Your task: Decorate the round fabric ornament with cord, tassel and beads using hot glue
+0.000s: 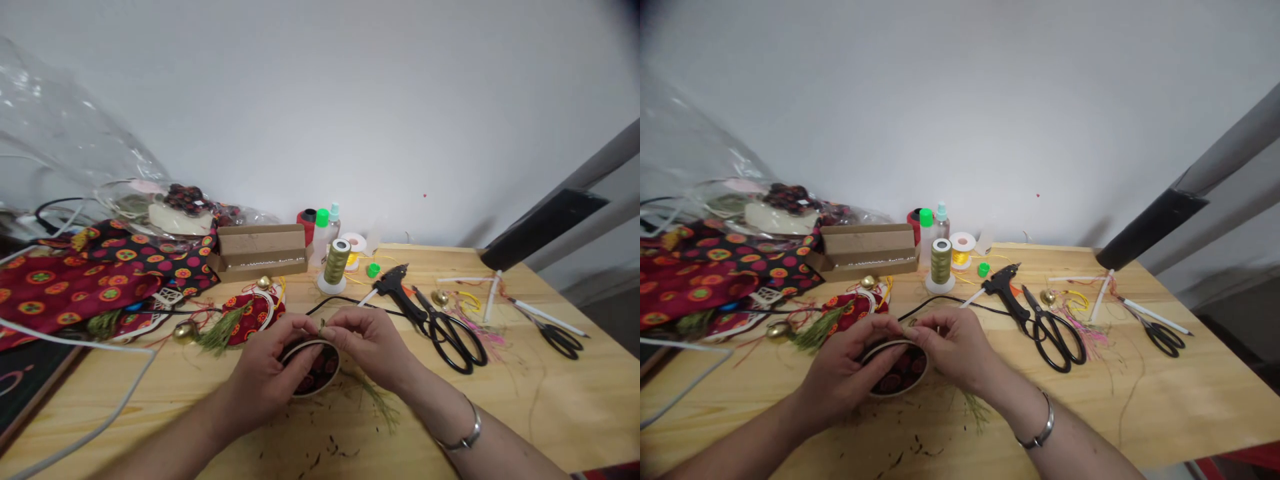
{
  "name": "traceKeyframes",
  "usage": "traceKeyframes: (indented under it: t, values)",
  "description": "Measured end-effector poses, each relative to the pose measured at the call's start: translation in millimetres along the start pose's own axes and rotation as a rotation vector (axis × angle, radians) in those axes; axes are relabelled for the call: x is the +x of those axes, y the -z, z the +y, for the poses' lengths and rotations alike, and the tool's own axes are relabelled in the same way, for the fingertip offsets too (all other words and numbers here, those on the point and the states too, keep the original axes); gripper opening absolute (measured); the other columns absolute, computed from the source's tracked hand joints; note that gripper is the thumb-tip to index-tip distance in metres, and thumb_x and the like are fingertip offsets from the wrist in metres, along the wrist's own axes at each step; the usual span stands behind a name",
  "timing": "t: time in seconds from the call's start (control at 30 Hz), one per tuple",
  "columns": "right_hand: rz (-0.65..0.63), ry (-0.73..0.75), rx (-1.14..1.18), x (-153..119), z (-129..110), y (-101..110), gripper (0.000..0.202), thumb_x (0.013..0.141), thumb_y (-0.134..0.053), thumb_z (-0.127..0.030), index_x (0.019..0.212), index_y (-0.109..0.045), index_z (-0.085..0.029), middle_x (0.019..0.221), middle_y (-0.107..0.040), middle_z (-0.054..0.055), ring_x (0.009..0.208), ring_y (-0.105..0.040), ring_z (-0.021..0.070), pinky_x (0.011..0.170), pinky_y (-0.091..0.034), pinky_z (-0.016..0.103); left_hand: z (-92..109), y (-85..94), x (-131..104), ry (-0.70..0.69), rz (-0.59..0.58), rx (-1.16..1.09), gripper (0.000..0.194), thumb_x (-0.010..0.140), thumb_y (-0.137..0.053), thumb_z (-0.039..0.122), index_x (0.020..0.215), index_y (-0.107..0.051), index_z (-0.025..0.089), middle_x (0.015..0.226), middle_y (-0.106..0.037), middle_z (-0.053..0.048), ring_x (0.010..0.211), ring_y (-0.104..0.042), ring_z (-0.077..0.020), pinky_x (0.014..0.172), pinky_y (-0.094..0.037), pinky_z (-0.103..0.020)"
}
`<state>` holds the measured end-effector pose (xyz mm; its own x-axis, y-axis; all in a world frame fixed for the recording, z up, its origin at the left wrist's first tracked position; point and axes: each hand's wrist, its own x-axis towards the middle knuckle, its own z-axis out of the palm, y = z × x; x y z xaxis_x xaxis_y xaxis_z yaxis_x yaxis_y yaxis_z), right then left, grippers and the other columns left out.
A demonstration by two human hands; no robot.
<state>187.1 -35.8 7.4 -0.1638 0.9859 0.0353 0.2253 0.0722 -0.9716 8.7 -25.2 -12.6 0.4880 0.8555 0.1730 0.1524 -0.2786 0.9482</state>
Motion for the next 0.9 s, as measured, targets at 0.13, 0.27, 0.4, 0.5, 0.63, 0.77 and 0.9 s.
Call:
traceKeyframes:
  t: [0.13, 0.27, 0.4, 0.5, 0.63, 0.77, 0.9]
  values:
    - [-0.001, -0.009, -0.017, 0, -2, 2, 0.018, 0.078, -0.064, -0.025, 0.065, -0.067, -0.014, 0.061, -0.057, 0.0, 0.059, -0.049, 0.0109, 0.056, -0.039, 0.023, -2, -0.8, -1, 0.007, -0.024, -0.021, 0.01, 0.087, -0.056, 0.021, 0.096, -0.053, 0.025, 0.084, -0.072, 0.003, 0.076, -0.068, -0.011, 0.069, -0.052, -0.019]
    - [-0.028, 0.002, -0.067, 0, -3, 5, 0.016, 0.077, -0.064, -0.022, 0.064, -0.067, -0.014, 0.061, -0.058, 0.0, 0.059, -0.049, 0.0107, 0.055, -0.039, 0.022, -5, -1.6, -3, 0.013, -0.052, -0.052, 0.016, 0.089, -0.055, 0.022, 0.1, -0.045, 0.027, 0.082, -0.073, 0.005, 0.069, -0.066, -0.01, 0.064, -0.051, -0.018]
    - [-0.044, 0.036, -0.093, 1, -1, 4, 0.018, 0.079, -0.063, -0.022, 0.064, -0.067, -0.014, 0.06, -0.056, -0.001, 0.059, -0.048, 0.0104, 0.054, -0.038, 0.022, -6, -1.1, -4, -0.044, -0.038, 0.006, 0.013, 0.089, -0.054, 0.02, 0.098, -0.047, 0.027, 0.078, -0.07, 0.006, 0.066, -0.064, -0.0093, 0.061, -0.049, -0.017]
    - [-0.037, 0.029, -0.061, 1, 2, 4, 0.016, 0.078, -0.063, -0.022, 0.064, -0.067, -0.015, 0.061, -0.059, 0.0, 0.06, -0.05, 0.0109, 0.056, -0.04, 0.022, -5, 0.2, -2, -0.116, -0.017, 0.108, 0.013, 0.087, -0.054, 0.017, 0.097, -0.054, 0.026, 0.083, -0.068, 0.004, 0.074, -0.066, -0.0102, 0.068, -0.05, -0.018]
    - [-0.015, 0.015, 0.002, 2, 5, 4, 0.012, 0.075, -0.066, -0.022, 0.064, -0.069, -0.016, 0.063, -0.064, 0.0, 0.062, -0.055, 0.012, 0.06, -0.044, 0.024, -2, 1.1, -1, -0.111, -0.002, 0.153, 0.011, 0.087, -0.054, 0.017, 0.096, -0.059, 0.024, 0.084, -0.067, 0.002, 0.075, -0.066, -0.0115, 0.07, -0.051, -0.019]
    - [-0.003, 0.021, 0.034, 2, 7, 3, 0.014, 0.074, -0.068, -0.024, 0.063, -0.07, -0.017, 0.061, -0.065, 0.0, 0.059, -0.056, 0.0122, 0.059, -0.046, 0.024, 1, 1.6, -1, -0.088, 0.0, 0.165, 0.008, 0.087, -0.055, 0.02, 0.092, -0.06, 0.022, 0.079, -0.067, 0.002, 0.07, -0.066, -0.0121, 0.065, -0.051, -0.019]
    - [-0.019, 0.048, 0.014, 3, 5, 5, 0.015, 0.076, -0.067, -0.026, 0.064, -0.07, -0.017, 0.062, -0.065, 0.0, 0.059, -0.057, 0.0121, 0.059, -0.046, 0.024, 2, 2.5, -1, -0.08, 0.003, 0.169, 0.008, 0.086, -0.055, 0.02, 0.092, -0.06, 0.023, 0.079, -0.068, 0.002, 0.07, -0.065, -0.0118, 0.065, -0.051, -0.019]
